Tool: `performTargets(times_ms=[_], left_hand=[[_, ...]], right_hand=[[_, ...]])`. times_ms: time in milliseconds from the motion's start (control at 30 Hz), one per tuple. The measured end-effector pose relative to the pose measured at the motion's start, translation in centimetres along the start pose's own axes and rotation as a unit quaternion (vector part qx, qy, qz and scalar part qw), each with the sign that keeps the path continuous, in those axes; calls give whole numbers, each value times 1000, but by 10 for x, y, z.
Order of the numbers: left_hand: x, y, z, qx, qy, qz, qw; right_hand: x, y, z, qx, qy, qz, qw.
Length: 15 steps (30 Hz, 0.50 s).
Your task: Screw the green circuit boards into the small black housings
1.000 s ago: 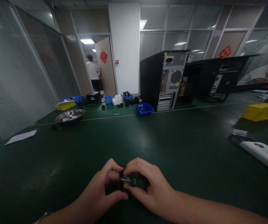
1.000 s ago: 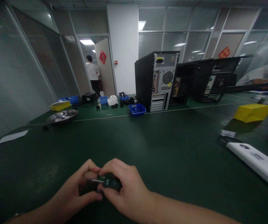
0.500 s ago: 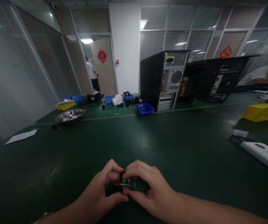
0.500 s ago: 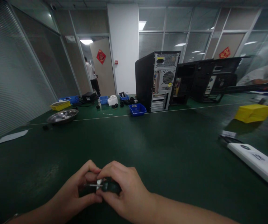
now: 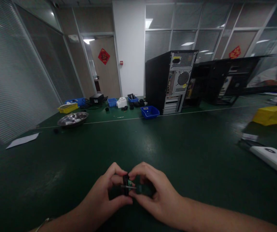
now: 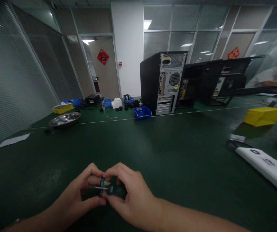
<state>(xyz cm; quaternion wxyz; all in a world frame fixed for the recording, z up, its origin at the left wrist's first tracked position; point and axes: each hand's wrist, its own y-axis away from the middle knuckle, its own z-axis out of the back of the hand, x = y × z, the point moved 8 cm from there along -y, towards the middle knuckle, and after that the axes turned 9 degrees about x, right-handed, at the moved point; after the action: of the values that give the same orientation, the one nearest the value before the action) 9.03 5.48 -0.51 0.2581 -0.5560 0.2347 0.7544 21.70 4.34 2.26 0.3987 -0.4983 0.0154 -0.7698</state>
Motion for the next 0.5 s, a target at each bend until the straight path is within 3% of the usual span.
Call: performTargets(times_ms=[500], left_hand=[[-1, -1, -1, -16, -78, 5, 997]], right_hand=[[10, -3, -3, 41, 2, 31, 999]])
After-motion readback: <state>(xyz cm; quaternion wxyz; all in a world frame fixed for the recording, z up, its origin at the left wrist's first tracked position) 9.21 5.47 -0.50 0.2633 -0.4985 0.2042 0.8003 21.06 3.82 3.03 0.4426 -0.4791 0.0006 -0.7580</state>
